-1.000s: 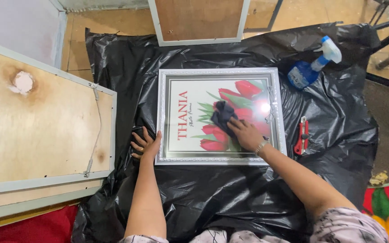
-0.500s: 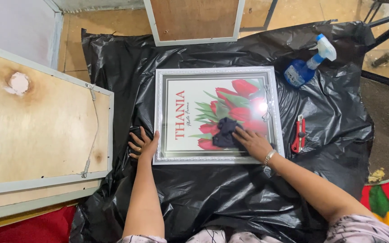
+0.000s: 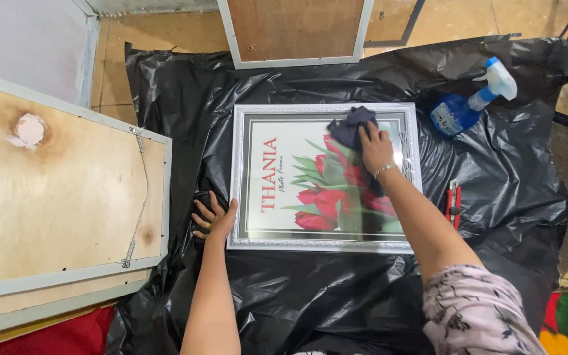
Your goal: Polishing the glass of a picture frame using a cleaning spray and a cloth on both sides.
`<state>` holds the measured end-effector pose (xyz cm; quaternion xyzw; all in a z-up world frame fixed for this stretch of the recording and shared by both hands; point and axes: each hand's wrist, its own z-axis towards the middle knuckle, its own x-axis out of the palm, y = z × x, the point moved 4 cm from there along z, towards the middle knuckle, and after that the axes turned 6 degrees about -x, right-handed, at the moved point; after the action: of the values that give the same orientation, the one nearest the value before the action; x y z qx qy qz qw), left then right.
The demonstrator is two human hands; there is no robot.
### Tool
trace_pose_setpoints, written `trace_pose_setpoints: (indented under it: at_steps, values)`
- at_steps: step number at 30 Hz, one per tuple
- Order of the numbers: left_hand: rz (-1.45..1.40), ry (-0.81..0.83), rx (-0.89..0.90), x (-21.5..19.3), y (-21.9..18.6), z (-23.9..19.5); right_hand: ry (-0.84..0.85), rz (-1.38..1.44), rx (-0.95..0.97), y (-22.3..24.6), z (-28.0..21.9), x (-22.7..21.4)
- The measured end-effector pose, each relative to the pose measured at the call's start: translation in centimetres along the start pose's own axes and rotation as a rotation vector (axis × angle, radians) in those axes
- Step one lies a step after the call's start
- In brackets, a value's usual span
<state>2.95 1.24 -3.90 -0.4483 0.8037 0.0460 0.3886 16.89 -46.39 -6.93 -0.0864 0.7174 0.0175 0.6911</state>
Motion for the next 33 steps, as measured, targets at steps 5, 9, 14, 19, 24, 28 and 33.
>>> trace_pose_setpoints:
  at_steps: [5,9,14,19,24,28,33]
  values:
    - [0.023,-0.009,-0.009,0.3,0.3,0.5,0.024,0.051,0.121,-0.3,3.0,0.0]
    - [0.02,-0.012,-0.011,0.3,0.2,0.4,0.116,0.075,0.184,0.2,2.7,-1.6]
    - [0.03,0.0,-0.011,0.1,0.1,0.4,0.164,0.081,0.158,-0.4,1.7,-0.6]
    - [0.011,0.007,0.006,-0.3,-0.1,-0.5,0.173,0.097,0.111,0.0,-1.9,-1.9]
    - [-0.002,0.009,0.027,-0.5,-0.3,-0.9,0.253,0.128,0.021,0.5,-7.2,-3.3]
    - [0.005,-0.009,0.033,0.1,0.2,0.3,0.32,0.052,-0.015,0.9,-12.1,-3.0]
    - [0.013,-0.013,0.044,0.4,0.6,1.2,0.328,-0.001,-0.186,1.3,-19.3,-3.8]
